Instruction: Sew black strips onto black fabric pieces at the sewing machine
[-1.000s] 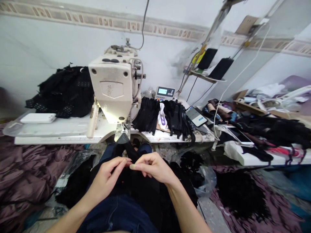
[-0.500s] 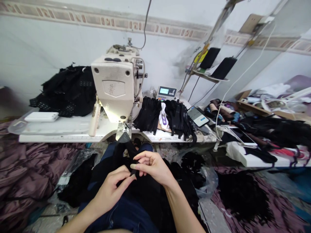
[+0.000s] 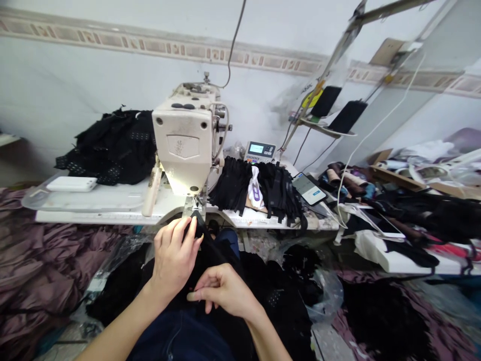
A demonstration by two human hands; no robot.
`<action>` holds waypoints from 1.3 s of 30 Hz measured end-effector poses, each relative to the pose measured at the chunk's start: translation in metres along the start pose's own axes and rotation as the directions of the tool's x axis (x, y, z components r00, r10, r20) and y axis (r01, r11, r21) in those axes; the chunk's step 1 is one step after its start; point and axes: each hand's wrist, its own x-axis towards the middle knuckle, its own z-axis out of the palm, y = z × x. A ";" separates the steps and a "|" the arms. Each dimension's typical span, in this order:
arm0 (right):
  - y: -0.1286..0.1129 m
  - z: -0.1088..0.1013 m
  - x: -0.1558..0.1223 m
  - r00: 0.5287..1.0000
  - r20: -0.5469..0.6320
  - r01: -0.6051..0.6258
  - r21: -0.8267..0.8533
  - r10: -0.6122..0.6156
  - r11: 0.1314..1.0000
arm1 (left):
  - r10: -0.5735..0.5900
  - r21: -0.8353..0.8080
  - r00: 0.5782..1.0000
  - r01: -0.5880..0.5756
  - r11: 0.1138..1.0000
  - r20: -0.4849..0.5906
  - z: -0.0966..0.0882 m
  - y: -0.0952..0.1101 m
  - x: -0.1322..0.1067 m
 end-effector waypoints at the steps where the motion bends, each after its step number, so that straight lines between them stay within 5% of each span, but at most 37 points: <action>1: 0.001 0.004 0.000 1.000 0.003 -0.010 0.012 0.010 1.000 | 0.005 -0.004 1.000 -0.005 1.000 -0.013 0.003 -0.001 0.000; 5: -0.005 0.012 -0.002 1.000 0.010 0.024 0.020 -0.024 1.000 | 0.049 -0.060 0.997 -0.053 0.997 -0.067 0.007 -0.010 -0.001; 10: -0.034 0.004 -0.002 0.970 -0.092 0.223 -0.045 -0.226 0.974 | 0.156 -0.153 0.981 -0.173 0.973 -0.117 0.009 -0.028 -0.004; 16: -0.084 -0.017 0.028 0.829 -0.351 0.413 -0.141 -0.436 0.899 | 0.226 -0.227 0.964 -0.254 0.940 -0.143 0.014 -0.041 -0.006; 20: -0.098 -0.027 0.061 0.753 -0.377 0.482 -0.239 -0.538 0.843 | 0.222 -0.218 0.962 -0.254 0.942 -0.159 0.014 -0.041 -0.005; 26: -0.084 -0.027 0.089 0.757 -0.466 0.450 -0.138 -0.458 0.883 | 0.216 -0.216 0.968 -0.239 0.947 -0.125 0.010 -0.038 -0.001; 30: -0.061 -0.017 0.081 0.725 -0.579 0.462 0.006 -0.374 0.887 | 0.236 -0.276 0.968 -0.251 0.928 -0.087 0.008 -0.040 0.003; 34: -0.031 -0.001 0.065 0.775 -0.527 0.406 -0.006 -0.348 0.914 | 0.277 -0.291 0.960 -0.277 0.916 -0.041 0.008 -0.045 0.010; 39: -0.013 0.014 0.057 0.698 -0.614 0.481 0.021 -0.368 0.877 | 0.308 -0.290 0.951 -0.287 0.913 0.029 0.009 -0.045 0.017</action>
